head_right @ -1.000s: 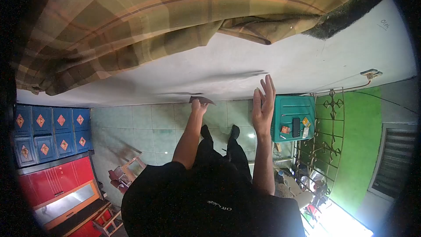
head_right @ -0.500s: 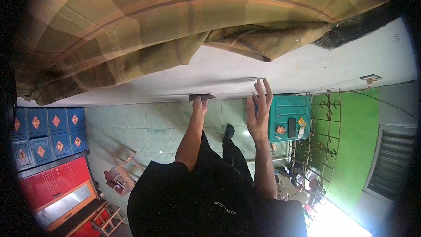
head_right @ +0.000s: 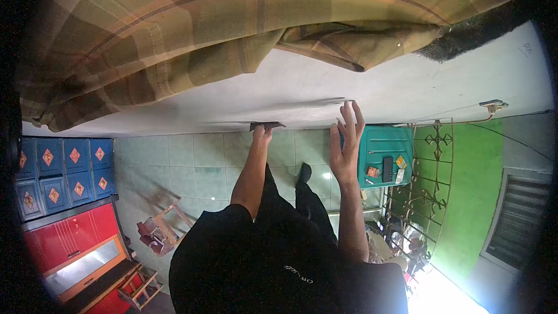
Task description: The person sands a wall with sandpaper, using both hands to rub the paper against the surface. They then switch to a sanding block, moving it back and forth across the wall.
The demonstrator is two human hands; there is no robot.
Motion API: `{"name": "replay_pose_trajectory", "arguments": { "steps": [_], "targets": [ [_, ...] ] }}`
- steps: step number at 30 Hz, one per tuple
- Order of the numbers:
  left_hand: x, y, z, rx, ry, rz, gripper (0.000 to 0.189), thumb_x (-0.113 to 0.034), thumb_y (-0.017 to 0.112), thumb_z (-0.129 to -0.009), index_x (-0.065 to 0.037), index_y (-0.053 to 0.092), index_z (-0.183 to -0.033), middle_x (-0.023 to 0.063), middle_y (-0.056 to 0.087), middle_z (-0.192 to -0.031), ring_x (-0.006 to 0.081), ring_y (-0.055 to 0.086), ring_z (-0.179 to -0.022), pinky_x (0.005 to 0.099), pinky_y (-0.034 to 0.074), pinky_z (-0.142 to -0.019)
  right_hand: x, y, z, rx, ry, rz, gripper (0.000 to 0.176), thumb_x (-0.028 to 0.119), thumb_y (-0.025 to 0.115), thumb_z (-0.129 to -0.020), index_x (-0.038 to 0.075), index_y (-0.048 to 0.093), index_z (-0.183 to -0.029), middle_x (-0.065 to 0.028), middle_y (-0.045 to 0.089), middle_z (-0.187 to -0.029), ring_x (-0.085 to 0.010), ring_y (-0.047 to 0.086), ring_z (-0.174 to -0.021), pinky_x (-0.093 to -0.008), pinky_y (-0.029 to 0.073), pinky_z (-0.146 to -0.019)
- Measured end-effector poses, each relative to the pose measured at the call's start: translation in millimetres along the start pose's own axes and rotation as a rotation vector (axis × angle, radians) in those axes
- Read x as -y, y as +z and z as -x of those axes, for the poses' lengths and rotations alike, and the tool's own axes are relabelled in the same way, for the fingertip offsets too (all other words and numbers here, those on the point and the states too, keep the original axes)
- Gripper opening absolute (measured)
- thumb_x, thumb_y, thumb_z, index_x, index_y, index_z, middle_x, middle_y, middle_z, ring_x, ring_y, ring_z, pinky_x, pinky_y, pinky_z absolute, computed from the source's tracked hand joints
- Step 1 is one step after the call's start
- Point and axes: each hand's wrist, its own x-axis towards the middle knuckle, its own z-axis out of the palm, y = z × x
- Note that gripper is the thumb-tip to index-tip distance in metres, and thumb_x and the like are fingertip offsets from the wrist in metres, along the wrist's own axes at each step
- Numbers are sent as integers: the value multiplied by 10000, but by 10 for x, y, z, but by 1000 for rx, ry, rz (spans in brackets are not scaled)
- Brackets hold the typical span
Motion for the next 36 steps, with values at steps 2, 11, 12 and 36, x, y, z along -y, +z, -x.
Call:
{"name": "replay_pose_trajectory", "arguments": {
  "steps": [2, 11, 12, 36],
  "targets": [
    [8, 55, 185, 27, 4, 9, 284, -17, 377, -962, -74, 532, -1192, 97, 590, -1149, 254, 589, -1039, 462, 507, -972, -8, -23, -2, -5, -4, 11, 495, 71, 465, -980, 97, 359, -1463, -165, 208, -1523, -344, 383, -1353, -465, 406, -1049],
    [-191, -121, -247, -29, 42, -56, 187, -43, 381, -976, -42, 524, -1096, 89, 582, -1035, 227, 590, -940, 411, 518, -850, 25, -21, 31, 9, -5, 12, 497, 68, 467, -982, 95, 352, -1465, -168, 212, -1534, -345, 382, -1354, -476, 402, -1051],
    [-177, -129, -176, -27, 38, -59, 187, -43, 381, -976, -42, 524, -1096, 89, 582, -1035, 227, 590, -940, 411, 518, -850, 33, -12, 36, 18, 1, -10, 500, 60, 464, -981, 93, 350, -1467, -169, 209, -1537, -346, 380, -1355, -476, 402, -1051],
    [-147, 175, 479, 179, 16, 17, 259, -57, 383, -998, -48, 544, -1200, 120, 618, -1178, 266, 614, -1081, 404, 560, -911, -15, 60, 77, -11, 37, -8, 516, 89, 459, -988, 93, 319, -1485, -169, 185, -1568, -350, 359, -1375, -474, 393, -1058]
  ]
}}
